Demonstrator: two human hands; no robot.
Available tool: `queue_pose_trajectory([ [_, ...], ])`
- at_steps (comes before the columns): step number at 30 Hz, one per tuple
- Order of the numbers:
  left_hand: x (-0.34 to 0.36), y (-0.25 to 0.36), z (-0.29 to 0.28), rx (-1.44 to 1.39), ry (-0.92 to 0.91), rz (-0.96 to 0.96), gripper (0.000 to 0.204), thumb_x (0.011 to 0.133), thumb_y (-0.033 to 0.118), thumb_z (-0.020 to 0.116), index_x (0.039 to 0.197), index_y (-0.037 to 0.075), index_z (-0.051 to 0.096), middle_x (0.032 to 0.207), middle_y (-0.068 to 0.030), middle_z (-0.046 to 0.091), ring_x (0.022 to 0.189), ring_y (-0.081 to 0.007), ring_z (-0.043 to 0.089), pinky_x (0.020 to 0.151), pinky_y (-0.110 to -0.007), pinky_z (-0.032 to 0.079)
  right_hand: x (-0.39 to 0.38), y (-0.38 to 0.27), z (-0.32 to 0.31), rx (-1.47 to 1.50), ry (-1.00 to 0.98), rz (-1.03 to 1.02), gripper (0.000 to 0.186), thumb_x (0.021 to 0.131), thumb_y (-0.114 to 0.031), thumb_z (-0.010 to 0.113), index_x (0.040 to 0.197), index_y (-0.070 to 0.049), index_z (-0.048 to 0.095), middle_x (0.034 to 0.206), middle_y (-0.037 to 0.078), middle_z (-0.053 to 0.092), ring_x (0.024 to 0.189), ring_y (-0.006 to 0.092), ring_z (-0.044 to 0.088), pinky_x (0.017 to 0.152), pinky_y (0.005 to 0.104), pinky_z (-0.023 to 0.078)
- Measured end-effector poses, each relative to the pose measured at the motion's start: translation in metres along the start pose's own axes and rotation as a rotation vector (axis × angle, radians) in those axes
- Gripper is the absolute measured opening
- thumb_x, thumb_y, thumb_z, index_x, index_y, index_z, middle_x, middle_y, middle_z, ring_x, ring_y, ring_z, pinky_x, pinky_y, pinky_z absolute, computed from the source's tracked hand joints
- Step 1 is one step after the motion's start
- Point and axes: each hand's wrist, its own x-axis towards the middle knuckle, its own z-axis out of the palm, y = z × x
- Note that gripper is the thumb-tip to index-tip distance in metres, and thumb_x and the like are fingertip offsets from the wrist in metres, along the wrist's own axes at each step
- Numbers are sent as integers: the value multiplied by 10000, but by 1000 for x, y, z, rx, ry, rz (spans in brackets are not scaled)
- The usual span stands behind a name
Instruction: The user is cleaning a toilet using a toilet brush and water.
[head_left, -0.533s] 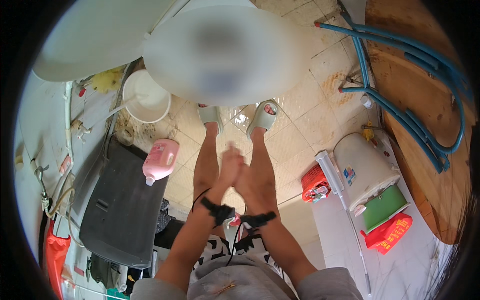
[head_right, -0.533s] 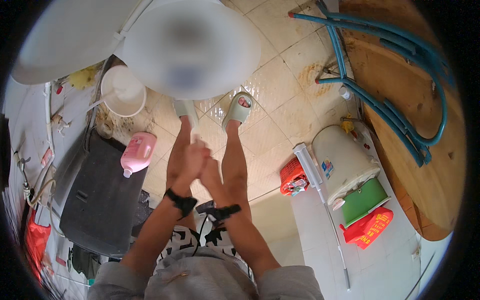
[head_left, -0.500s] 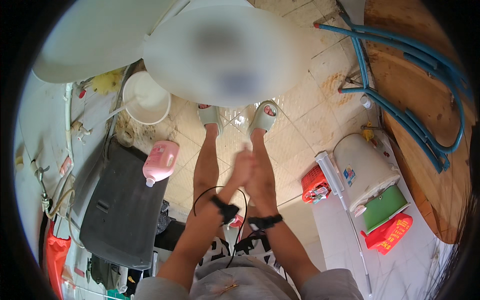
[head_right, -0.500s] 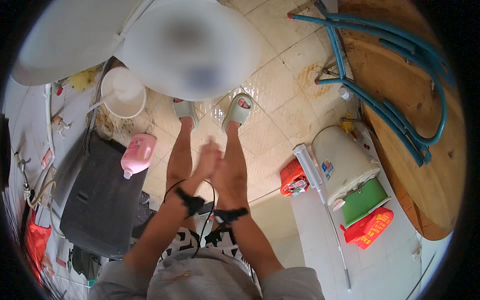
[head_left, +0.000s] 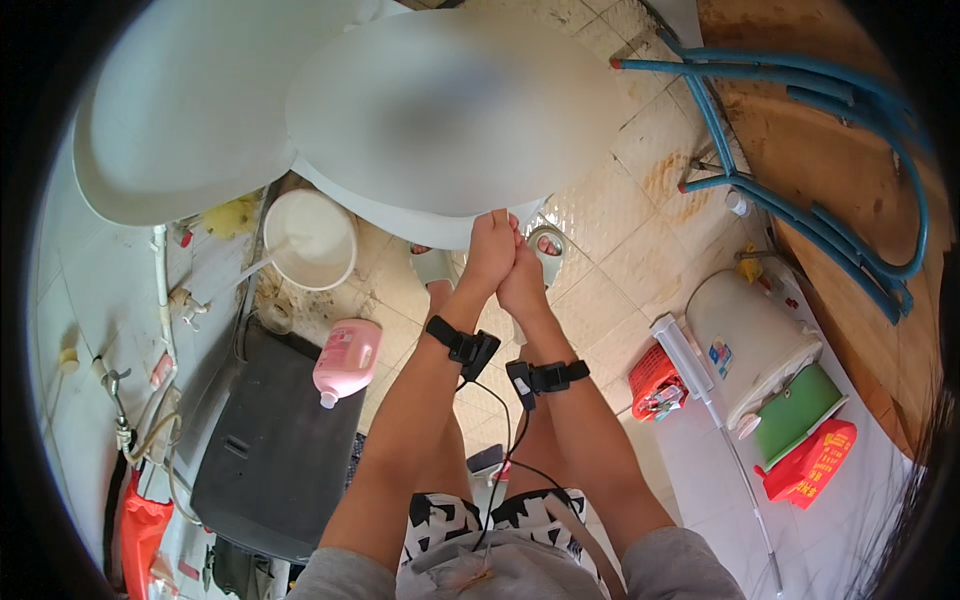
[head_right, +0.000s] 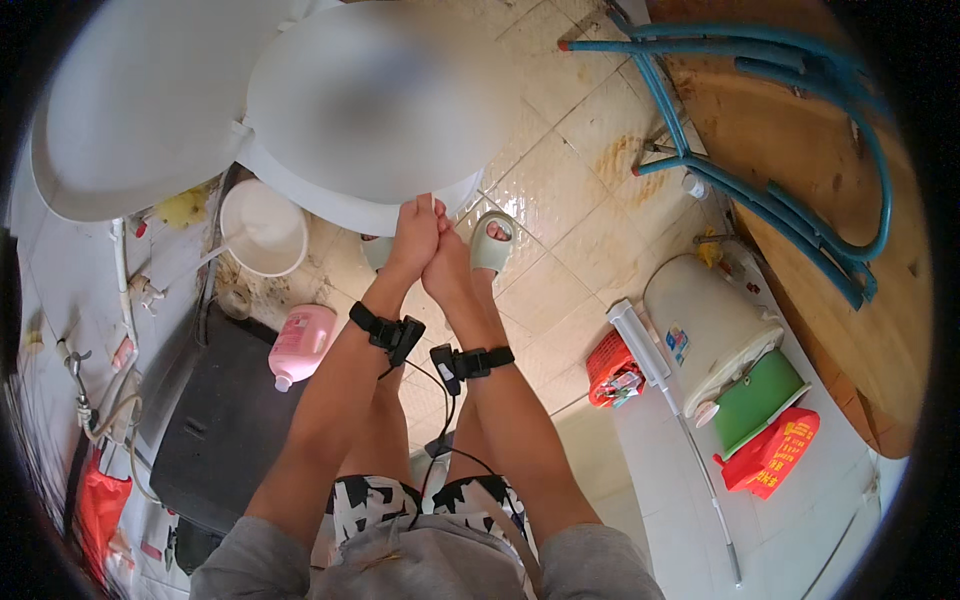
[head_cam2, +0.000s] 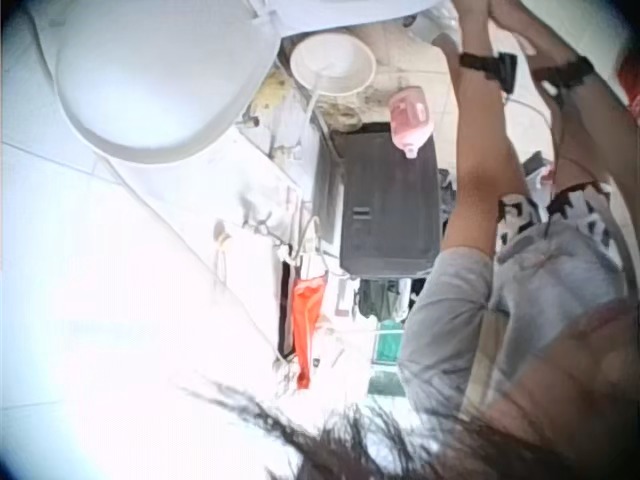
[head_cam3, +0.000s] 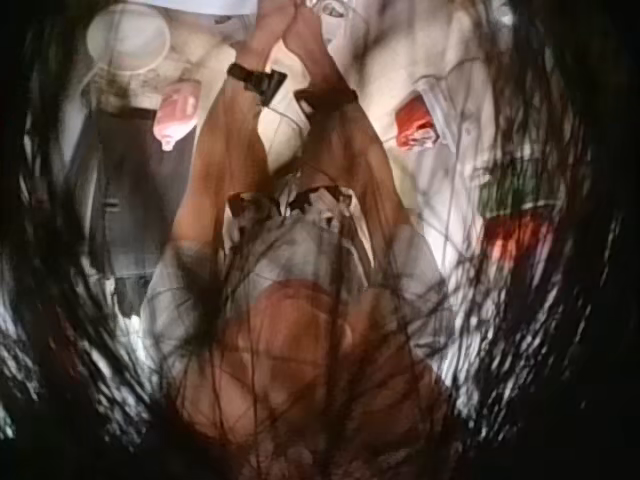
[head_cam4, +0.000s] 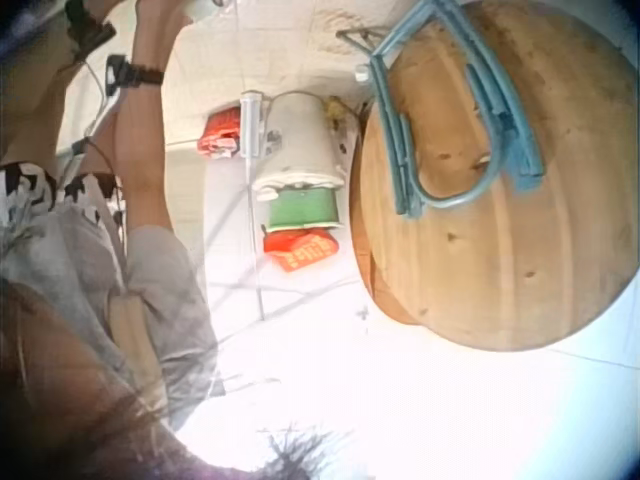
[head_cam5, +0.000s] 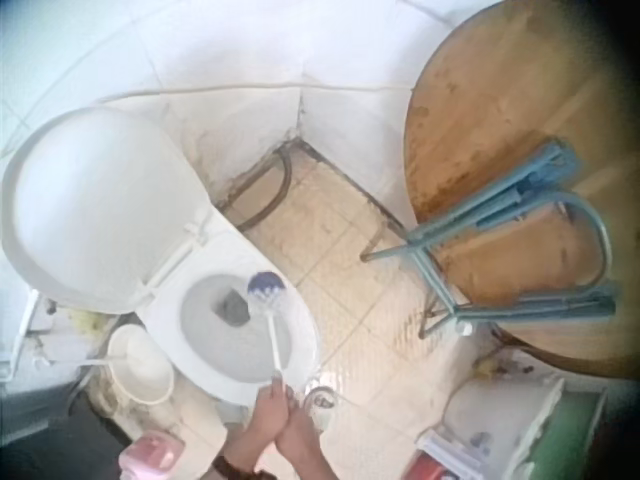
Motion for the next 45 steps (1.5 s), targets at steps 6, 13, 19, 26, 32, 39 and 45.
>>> queue_pose_trajectory([
  [6,-55,-60,39,227,-95,32,628,1018,481,298,608,57,514,531,-47,493,499,-167,481,526,-331,419,-54,65,-6,-35,174,-107,589,935,-209,476,1459,-18,285,1292,266,503,1155,305,542,903,358,447],
  [13,41,85,-24,230,48,114,700,1010,501,263,639,-20,550,535,-126,530,519,-241,537,568,-400,452,61,-50,23,-12,61,-114,521,898,-194,527,1360,19,417,1006,188,656,734,310,663,653,370,512],
  [19,18,-6,9,762,28,415,363,884,213,497,1017,-111,594,753,-267,622,749,-426,621,715,-508,486,36,4,33,-4,56,-132,382,870,-182,567,1192,21,540,1041,199,656,881,331,647,744,390,506],
  [26,63,27,-118,1180,53,982,285,808,145,571,1027,-31,621,682,-153,596,658,-306,593,632,-411,462,61,-40,105,-189,96,-447,254,850,-145,588,1024,41,599,898,201,659,780,302,633,663,387,494],
  [32,70,4,-116,1116,-2,956,391,927,287,499,775,-51,622,651,-175,574,595,-337,564,648,-450,481,44,-29,102,-38,19,-203,310,858,-152,597,1103,35,569,1039,230,650,916,303,645,763,379,517],
  [39,63,-4,-61,919,212,743,394,914,291,516,902,-83,642,709,-199,614,663,-353,594,645,-458,471,41,-15,73,85,-68,-255,328,857,-200,641,1104,6,579,985,112,664,852,241,656,700,355,522],
  [45,-3,19,-165,-1,234,49,600,994,517,360,639,57,508,572,-20,476,530,-134,462,514,-308,403,5,-40,167,69,-83,-35,514,894,-286,535,1337,-35,460,1103,273,620,983,428,611,844,462,480],
])
